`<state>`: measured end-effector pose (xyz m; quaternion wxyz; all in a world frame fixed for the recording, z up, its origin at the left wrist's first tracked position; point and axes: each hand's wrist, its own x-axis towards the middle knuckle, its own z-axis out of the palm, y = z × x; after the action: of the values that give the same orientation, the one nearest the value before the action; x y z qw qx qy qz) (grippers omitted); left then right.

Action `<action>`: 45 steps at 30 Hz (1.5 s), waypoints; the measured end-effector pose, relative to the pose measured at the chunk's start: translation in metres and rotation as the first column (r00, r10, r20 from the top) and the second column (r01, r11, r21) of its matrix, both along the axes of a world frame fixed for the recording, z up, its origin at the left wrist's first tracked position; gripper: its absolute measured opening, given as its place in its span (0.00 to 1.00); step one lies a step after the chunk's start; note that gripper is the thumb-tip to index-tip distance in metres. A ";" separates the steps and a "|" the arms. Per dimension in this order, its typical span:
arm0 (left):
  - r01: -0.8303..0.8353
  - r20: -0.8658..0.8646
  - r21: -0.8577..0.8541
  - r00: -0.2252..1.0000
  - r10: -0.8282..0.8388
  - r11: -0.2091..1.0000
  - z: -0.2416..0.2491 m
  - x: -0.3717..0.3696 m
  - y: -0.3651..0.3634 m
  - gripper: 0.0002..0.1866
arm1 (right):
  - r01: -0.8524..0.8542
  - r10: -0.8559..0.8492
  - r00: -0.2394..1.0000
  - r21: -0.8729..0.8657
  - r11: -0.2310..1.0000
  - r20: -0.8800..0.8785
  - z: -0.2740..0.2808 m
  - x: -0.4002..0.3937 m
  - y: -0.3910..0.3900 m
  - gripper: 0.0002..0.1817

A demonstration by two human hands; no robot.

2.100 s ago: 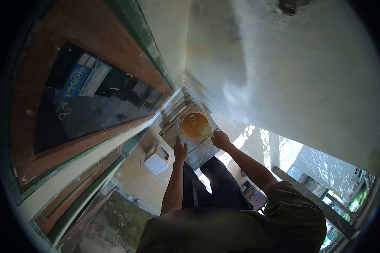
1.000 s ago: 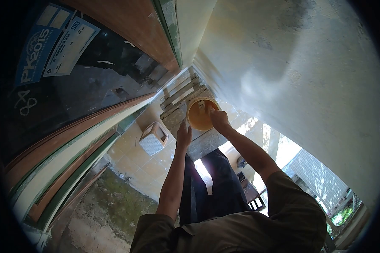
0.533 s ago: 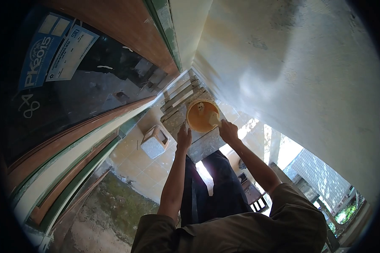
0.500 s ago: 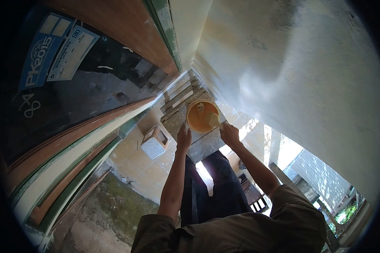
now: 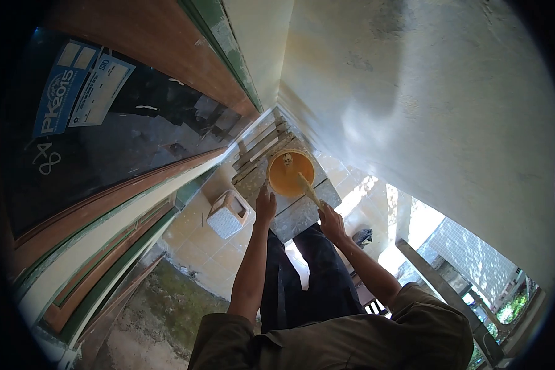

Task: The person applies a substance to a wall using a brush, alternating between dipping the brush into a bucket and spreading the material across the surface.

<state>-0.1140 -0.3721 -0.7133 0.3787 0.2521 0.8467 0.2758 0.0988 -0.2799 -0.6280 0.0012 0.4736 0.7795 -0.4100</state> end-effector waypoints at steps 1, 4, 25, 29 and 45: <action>0.005 -0.001 0.001 1.000 -0.005 1.000 0.001 -0.001 0.000 0.25 | 0.005 -0.005 1.000 0.001 1.000 -0.001 -0.003 0.001 -0.001 0.16; 0.049 0.027 -0.069 0.998 -0.048 0.996 -0.002 -0.003 0.000 0.25 | -0.035 0.048 0.989 -0.095 0.995 0.138 -0.006 0.000 0.001 0.16; 0.096 0.033 -0.044 0.995 -0.095 0.994 -0.001 -0.011 0.000 0.27 | 0.025 0.018 0.972 -0.177 0.984 0.234 -0.010 -0.012 0.001 0.10; 0.148 0.020 -0.100 0.989 -0.147 0.984 0.009 -0.017 0.003 0.28 | 0.069 -0.030 0.980 -0.188 0.980 0.199 -0.010 -0.006 0.003 0.14; 0.285 -0.051 0.410 0.955 -0.291 0.866 0.200 -0.101 0.083 0.22 | 0.347 -0.296 0.909 0.141 0.927 -0.293 0.199 0.013 0.004 0.16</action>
<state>-0.2151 -0.2894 -0.5131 0.3589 0.4480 0.7198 0.3904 0.1114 -0.2763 -0.4291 -0.2165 0.5345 0.7187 -0.3884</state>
